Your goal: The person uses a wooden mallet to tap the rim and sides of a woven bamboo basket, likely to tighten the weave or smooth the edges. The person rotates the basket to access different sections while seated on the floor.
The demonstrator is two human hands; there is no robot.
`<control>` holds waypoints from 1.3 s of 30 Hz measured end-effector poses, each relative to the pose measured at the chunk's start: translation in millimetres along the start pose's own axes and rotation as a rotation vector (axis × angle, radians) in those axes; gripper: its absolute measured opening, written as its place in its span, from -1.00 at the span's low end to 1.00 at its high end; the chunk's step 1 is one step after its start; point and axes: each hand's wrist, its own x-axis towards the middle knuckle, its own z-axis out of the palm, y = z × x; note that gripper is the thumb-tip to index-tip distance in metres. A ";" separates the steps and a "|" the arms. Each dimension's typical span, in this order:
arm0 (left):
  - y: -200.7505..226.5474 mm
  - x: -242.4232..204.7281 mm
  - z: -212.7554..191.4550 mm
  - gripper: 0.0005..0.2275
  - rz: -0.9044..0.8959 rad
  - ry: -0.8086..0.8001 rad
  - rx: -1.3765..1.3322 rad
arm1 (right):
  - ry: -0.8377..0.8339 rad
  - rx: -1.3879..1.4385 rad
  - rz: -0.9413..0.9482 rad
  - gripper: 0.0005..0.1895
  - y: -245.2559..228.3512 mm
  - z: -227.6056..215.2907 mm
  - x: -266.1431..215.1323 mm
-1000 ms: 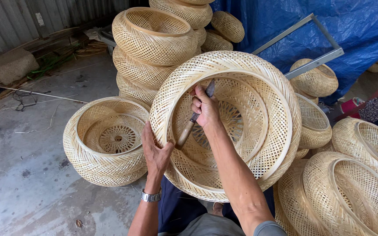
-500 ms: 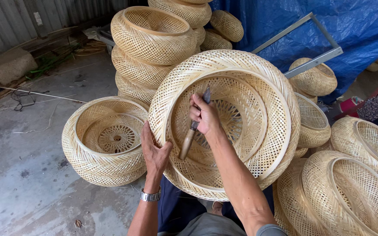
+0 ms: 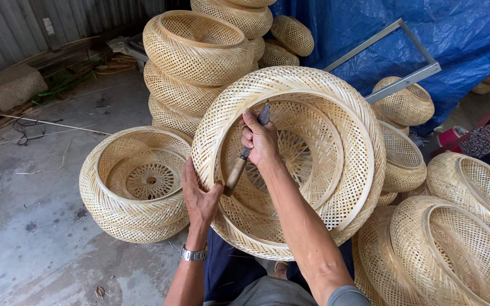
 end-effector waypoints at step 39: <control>-29.3 9.6 -22.2 -0.11 -0.153 -0.049 -0.244 | -0.066 -1.474 -0.901 -0.60 -103.0 -24.6 -150.9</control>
